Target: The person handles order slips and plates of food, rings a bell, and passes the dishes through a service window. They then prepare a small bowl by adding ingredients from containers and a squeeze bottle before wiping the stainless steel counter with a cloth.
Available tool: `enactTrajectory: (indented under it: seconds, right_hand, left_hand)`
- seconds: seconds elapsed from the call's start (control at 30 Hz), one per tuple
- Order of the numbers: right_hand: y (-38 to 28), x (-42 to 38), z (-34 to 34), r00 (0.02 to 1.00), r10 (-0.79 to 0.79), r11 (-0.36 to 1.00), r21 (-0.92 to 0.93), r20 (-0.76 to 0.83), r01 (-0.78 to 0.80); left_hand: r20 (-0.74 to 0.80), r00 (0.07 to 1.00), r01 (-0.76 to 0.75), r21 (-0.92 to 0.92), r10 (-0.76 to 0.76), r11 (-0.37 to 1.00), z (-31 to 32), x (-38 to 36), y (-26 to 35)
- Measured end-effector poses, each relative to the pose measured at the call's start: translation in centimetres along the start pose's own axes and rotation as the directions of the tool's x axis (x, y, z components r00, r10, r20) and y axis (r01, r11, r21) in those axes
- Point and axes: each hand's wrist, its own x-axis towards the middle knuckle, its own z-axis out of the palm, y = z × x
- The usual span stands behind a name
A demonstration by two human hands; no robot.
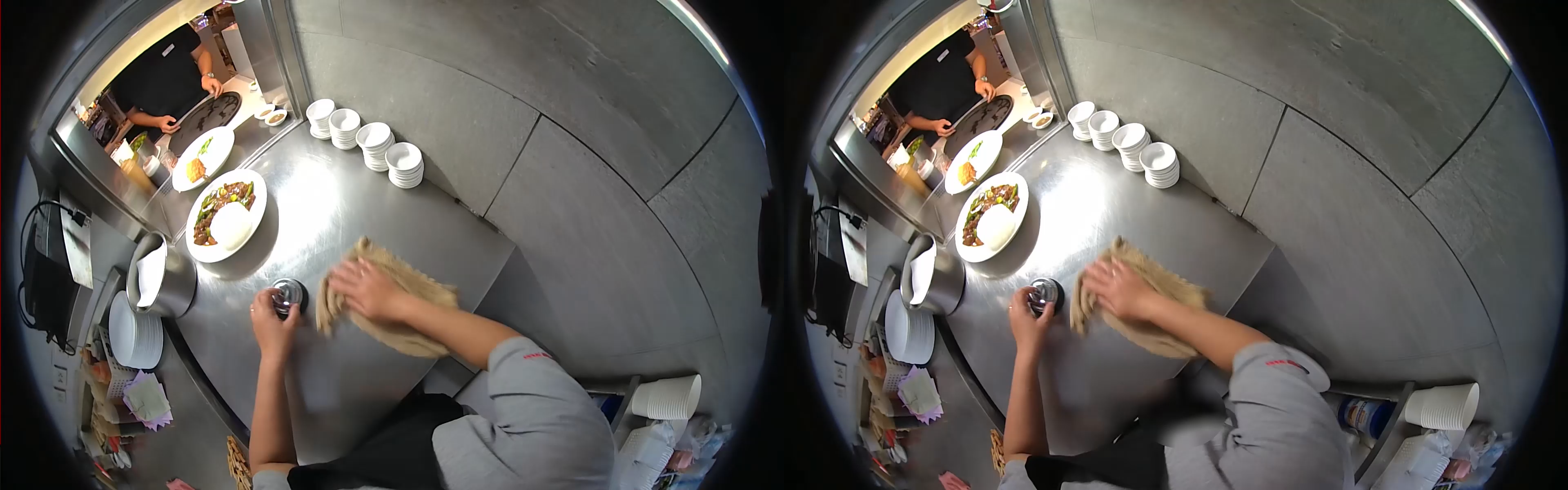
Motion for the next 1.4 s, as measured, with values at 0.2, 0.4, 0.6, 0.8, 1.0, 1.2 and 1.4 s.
enactTrajectory:
  seconds: [0.2,0.4,0.6,0.8,1.0,1.2,1.4]
  right_hand:
    - [11.5,7.7,-1.0,0.891,0.421,0.89,-0.111,-0.169,-0.441]
    - [8.2,-4.5,-4.0,0.789,0.561,0.772,-0.187,-0.251,-0.608]
    - [-1.5,-15.4,-4.7,0.814,0.507,0.802,-0.19,-0.285,-0.566]
    - [-8.3,-15.6,-5.0,0.937,0.349,0.926,0.159,-0.015,-0.342]
    - [-7.5,-9.7,-11.5,0.881,0.391,0.859,0.449,-0.265,-0.246]
    - [-2.8,-5.3,-8.0,0.962,0.26,0.966,-0.006,0.081,-0.26]
    - [-6.6,-0.8,-0.2,0.98,0.053,0.983,-0.182,0.192,-0.017]
  left_hand:
    - [0.038,0.998,-0.047,-0.04,0.049,0.998,2.0,-0.2,4.0]
    - [0.152,0.964,-0.197,-0.143,0.218,0.97,5.2,-0.2,9.0]
    - [0.185,0.929,-0.272,-0.242,0.32,0.931,11.8,3.1,15.6]
    - [0.188,0.916,-0.25,-0.426,0.355,0.87,16.0,4.7,18.7]
    - [0.095,0.938,-0.255,-0.463,0.334,0.849,8.4,0.7,13.0]
    - [-0.085,0.993,0.055,-0.269,-0.08,0.962,-3.7,-10.3,2.1]
    - [-0.332,0.787,0.501,-0.148,-0.52,0.853,-12.1,-24.4,-2.1]
